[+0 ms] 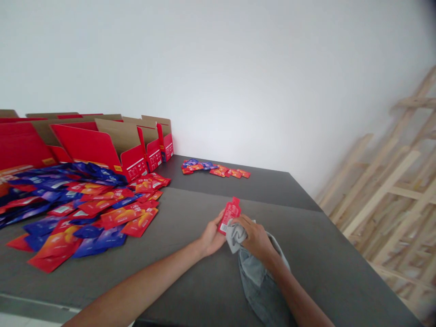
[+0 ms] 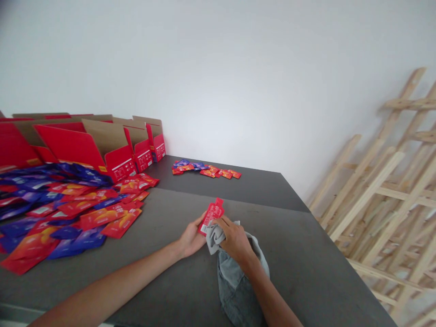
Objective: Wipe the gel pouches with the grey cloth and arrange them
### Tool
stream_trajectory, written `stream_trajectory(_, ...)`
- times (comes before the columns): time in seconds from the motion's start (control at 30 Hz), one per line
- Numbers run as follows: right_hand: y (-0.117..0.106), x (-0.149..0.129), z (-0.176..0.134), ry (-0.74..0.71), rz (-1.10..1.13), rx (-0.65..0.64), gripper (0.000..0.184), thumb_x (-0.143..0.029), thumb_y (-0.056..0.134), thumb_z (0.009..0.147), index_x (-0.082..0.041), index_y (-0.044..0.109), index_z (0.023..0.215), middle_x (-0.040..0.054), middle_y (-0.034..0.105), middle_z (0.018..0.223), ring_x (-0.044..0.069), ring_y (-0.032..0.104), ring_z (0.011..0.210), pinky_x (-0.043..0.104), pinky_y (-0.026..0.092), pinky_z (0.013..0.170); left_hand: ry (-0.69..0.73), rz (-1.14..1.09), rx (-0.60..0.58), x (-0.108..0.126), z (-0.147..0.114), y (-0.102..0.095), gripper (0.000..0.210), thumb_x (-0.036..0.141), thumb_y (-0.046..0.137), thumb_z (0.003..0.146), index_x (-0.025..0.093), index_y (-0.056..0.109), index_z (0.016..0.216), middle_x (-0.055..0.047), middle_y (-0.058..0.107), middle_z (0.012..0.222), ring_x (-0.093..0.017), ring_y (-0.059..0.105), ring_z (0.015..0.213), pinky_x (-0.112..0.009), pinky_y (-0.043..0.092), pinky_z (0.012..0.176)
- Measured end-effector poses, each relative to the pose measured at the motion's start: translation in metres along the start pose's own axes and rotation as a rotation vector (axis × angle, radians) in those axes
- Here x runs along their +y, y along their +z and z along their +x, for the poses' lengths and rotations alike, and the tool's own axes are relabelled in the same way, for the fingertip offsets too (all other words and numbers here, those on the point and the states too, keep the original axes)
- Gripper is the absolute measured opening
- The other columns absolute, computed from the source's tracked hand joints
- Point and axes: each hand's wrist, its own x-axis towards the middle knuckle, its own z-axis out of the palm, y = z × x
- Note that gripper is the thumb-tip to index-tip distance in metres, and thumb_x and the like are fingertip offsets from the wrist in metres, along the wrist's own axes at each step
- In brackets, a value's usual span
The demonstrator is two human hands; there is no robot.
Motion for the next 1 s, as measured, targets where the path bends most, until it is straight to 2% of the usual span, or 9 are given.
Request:
stream_trajectory(0.17, -0.003, 0.009, -0.002, 0.073, 0.105, 0.322, 0.039, -0.003, 0.049, 0.074, -0.024, 0.062, 0.105, 0.0039, 0.067, 0.100, 0.020, 0.065, 0.092, 0.029, 0.050, 0.082, -0.038, 0.055, -0.017, -0.001, -0.002, 0.000, 0.039, 0.012, 0.068, 0.086, 0.017, 0.064, 0.124, -0.009, 0.070, 0.116, -0.015, 0.068, 0.093, -0.027, 0.051, 0.089)
stream_trajectory(0.27, -0.010, 0.009, -0.002, 0.091, 0.136, 0.488, 0.033, -0.006, 0.049, 0.077, -0.023, 0.061, 0.101, 0.0050, 0.067, 0.098, 0.021, 0.065, 0.092, 0.031, 0.051, 0.083, -0.024, 0.091, -0.043, -0.002, -0.003, 0.000, 0.044, 0.010, 0.074, 0.082, 0.014, 0.064, 0.125, -0.011, 0.071, 0.114, -0.016, 0.069, 0.094, -0.028, 0.051, 0.093)
stream_trajectory(0.43, -0.022, 0.013, -0.002, -0.003, 0.132, 0.612, 0.028, -0.008, 0.051, 0.077, -0.022, 0.061, 0.099, 0.0029, 0.065, 0.091, 0.020, 0.064, 0.084, 0.030, 0.051, 0.076, 0.001, 0.137, -0.025, 0.003, -0.003, 0.001, 0.037, 0.018, 0.075, 0.083, 0.012, 0.067, 0.119, -0.011, 0.073, 0.106, -0.015, 0.070, 0.083, -0.027, 0.053, 0.085)
stream_trajectory(0.5, -0.019, 0.014, -0.002, -0.050, 0.142, 0.585, 0.028, -0.007, 0.051, 0.078, -0.023, 0.061, 0.099, 0.0024, 0.065, 0.091, 0.019, 0.064, 0.085, 0.029, 0.052, 0.076, 0.015, 0.131, -0.021, 0.004, -0.002, 0.001, 0.034, 0.023, 0.073, 0.086, 0.012, 0.067, 0.118, -0.012, 0.072, 0.110, -0.018, 0.070, 0.090, -0.030, 0.052, 0.090)
stream_trajectory(0.6, -0.008, 0.012, -0.002, -0.088, 0.133, 0.414, 0.036, -0.003, 0.050, 0.077, -0.024, 0.061, 0.103, 0.0035, 0.066, 0.100, 0.020, 0.066, 0.092, 0.029, 0.052, 0.080, 0.043, 0.137, -0.058, 0.004, -0.002, 0.002, 0.036, 0.028, 0.072, 0.088, 0.014, 0.066, 0.121, -0.013, 0.070, 0.118, -0.021, 0.068, 0.103, -0.032, 0.049, 0.097)
stream_trajectory(0.7, 0.006, 0.010, -0.001, -0.054, 0.083, 0.228, 0.046, 0.002, 0.047, 0.072, -0.024, 0.064, 0.106, 0.0048, 0.068, 0.108, 0.021, 0.067, 0.096, 0.028, 0.052, 0.080, 0.024, 0.163, -0.113, 0.002, -0.004, 0.004, 0.040, 0.028, 0.072, 0.087, 0.015, 0.066, 0.124, -0.012, 0.070, 0.119, -0.019, 0.066, 0.104, -0.030, 0.047, 0.097)
stream_trajectory(0.77, 0.011, 0.009, 0.000, -0.030, 0.076, 0.167, 0.048, 0.002, 0.046, 0.070, -0.023, 0.065, 0.106, 0.0053, 0.068, 0.108, 0.021, 0.067, 0.096, 0.027, 0.052, 0.079, 0.007, 0.170, -0.129, 0.001, -0.005, 0.005, 0.042, 0.027, 0.072, 0.087, 0.015, 0.065, 0.126, -0.012, 0.069, 0.120, -0.019, 0.066, 0.105, -0.030, 0.046, 0.098)
stream_trajectory(0.93, 0.013, 0.010, 0.001, -0.132, 0.083, -0.046, 0.047, 0.001, 0.048, 0.069, -0.022, 0.066, 0.106, 0.0045, 0.070, 0.106, 0.022, 0.066, 0.097, 0.029, 0.052, 0.080, 0.038, 0.147, -0.102, 0.002, -0.004, 0.004, 0.043, 0.027, 0.070, 0.088, 0.017, 0.063, 0.129, -0.012, 0.069, 0.122, -0.021, 0.066, 0.106, -0.032, 0.046, 0.097)
stream_trajectory(1.0, 0.011, 0.012, 0.000, -0.122, 0.065, -0.043, 0.048, 0.002, 0.048, 0.070, -0.023, 0.066, 0.107, 0.0045, 0.069, 0.109, 0.021, 0.066, 0.097, 0.028, 0.052, 0.081, 0.025, 0.159, -0.115, 0.001, -0.004, 0.003, 0.041, 0.028, 0.070, 0.089, 0.017, 0.064, 0.128, -0.013, 0.069, 0.122, -0.021, 0.066, 0.105, -0.032, 0.046, 0.097)
